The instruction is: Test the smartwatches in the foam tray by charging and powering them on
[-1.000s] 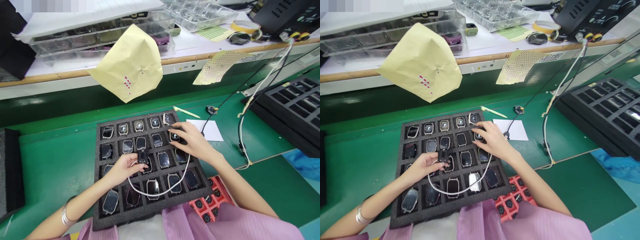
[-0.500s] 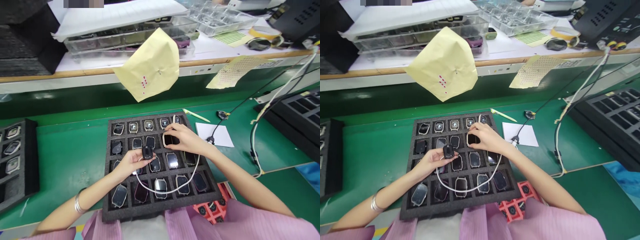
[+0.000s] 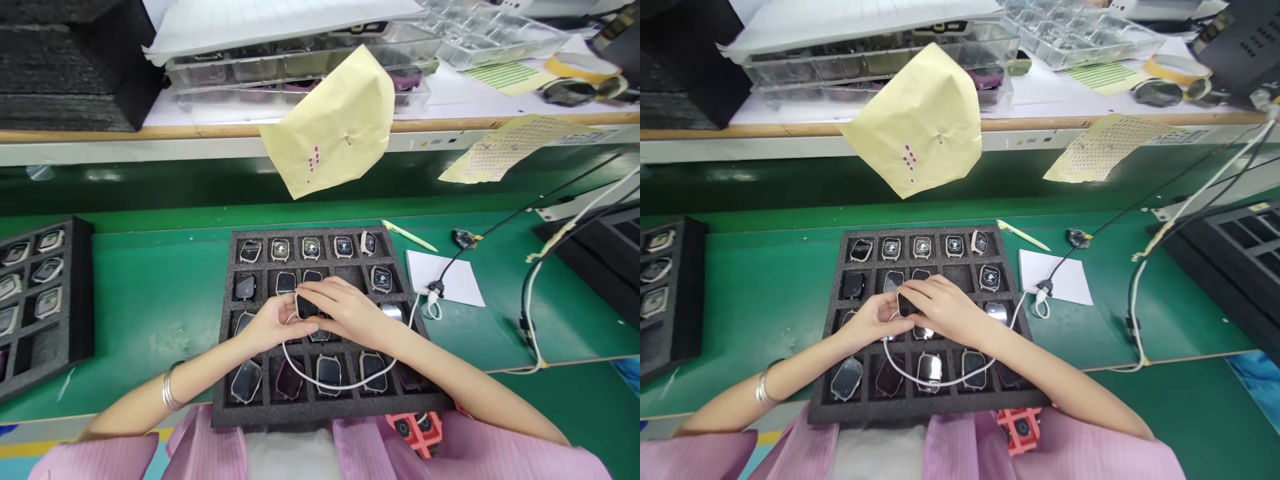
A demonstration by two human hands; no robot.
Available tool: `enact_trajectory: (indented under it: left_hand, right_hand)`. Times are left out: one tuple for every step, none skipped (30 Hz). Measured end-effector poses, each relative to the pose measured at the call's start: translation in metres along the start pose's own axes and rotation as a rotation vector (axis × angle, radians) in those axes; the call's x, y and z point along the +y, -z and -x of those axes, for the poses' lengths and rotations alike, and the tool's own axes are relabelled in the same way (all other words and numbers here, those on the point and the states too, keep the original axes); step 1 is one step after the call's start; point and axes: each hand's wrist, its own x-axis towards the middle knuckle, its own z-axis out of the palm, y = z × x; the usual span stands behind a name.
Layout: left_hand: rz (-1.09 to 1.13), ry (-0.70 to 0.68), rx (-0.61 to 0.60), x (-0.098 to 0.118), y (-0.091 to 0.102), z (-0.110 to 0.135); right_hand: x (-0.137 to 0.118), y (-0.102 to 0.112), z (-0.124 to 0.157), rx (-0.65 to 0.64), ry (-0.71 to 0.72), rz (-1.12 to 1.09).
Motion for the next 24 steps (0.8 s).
enact_trajectory:
  left_hand:
    - [-0.037,-0.004,0.03,0.001,-0.001,0.0]
    - [-0.068,-0.009,0.061,0.002,-0.002,0.0]
    - [-0.088,-0.015,0.088,0.002,-0.002,0.0]
    - [-0.1,-0.02,0.107,0.002,-0.002,0.0]
    - [-0.105,-0.025,0.119,0.002,-0.002,0.001]
    - [-0.107,-0.026,0.124,0.001,-0.002,0.001]
    - [-0.11,-0.025,0.126,0.0,-0.001,0.001]
    - [-0.115,-0.024,0.128,-0.001,-0.001,0.001]
    - [-0.118,-0.023,0.129,-0.002,0.0,0.001]
    - [-0.122,-0.021,0.13,-0.002,0.0,0.002]
    - [-0.126,-0.018,0.13,-0.003,0.0,0.002]
    - [-0.13,-0.015,0.129,-0.003,0.001,0.002]
    - [-0.133,-0.012,0.128,-0.003,0.001,0.002]
    - [-0.136,-0.008,0.125,-0.003,0.001,0.002]
    - [-0.138,-0.005,0.122,-0.003,0.001,0.002]
    - [-0.141,-0.003,0.121,-0.003,0.001,0.002]
    - [-0.144,-0.001,0.12,-0.004,0.001,0.002]
    - [-0.147,0.001,0.121,-0.004,0.001,0.002]
    - [-0.149,0.002,0.122,-0.005,0.002,0.002]
    - [-0.15,0.004,0.122,-0.005,0.002,0.002]
    - [-0.151,0.006,0.12,-0.006,0.002,0.002]
    - [-0.15,0.008,0.116,-0.007,0.003,0.002]
    - [-0.149,0.01,0.112,-0.008,0.003,0.002]
    - [-0.148,0.012,0.107,-0.008,0.003,0.002]
  right_hand:
    - [0.0,-0.001,0.001,0.007,0.0,-0.006]
    - [0.0,-0.003,0.002,0.015,-0.001,-0.014]
    - [0.0,-0.005,0.003,0.028,-0.001,-0.025]
    - [-0.001,-0.008,0.004,0.044,-0.002,-0.039]
    - [-0.001,-0.01,0.005,0.064,-0.004,-0.054]
    - [-0.001,-0.013,0.006,0.085,-0.006,-0.07]
    - [-0.001,-0.015,0.006,0.108,-0.008,-0.085]
    - [-0.001,-0.018,0.007,0.134,-0.01,-0.098]
    - [-0.001,-0.019,0.007,0.159,-0.01,-0.112]
    - [0.0,-0.021,0.007,0.178,-0.009,-0.127]
    - [0.001,-0.022,0.007,0.19,-0.007,-0.143]
    - [0.002,-0.022,0.007,0.195,-0.007,-0.159]
    - [0.003,-0.022,0.007,0.194,-0.01,-0.171]
    - [0.003,-0.022,0.008,0.188,-0.013,-0.181]
    - [0.004,-0.022,0.008,0.181,-0.016,-0.19]
    - [0.004,-0.022,0.008,0.173,-0.02,-0.199]
    - [0.004,-0.022,0.009,0.163,-0.025,-0.208]
    - [0.005,-0.021,0.009,0.151,-0.031,-0.215]
    - [0.005,-0.021,0.009,0.14,-0.04,-0.221]
    - [0.005,-0.021,0.01,0.129,-0.05,-0.224]
    - [0.005,-0.02,0.01,0.118,-0.062,-0.225]
    - [0.005,-0.02,0.01,0.108,-0.074,-0.224]
    - [0.006,-0.019,0.01,0.099,-0.086,-0.225]
    - [0.006,-0.019,0.009,0.089,-0.096,-0.229]
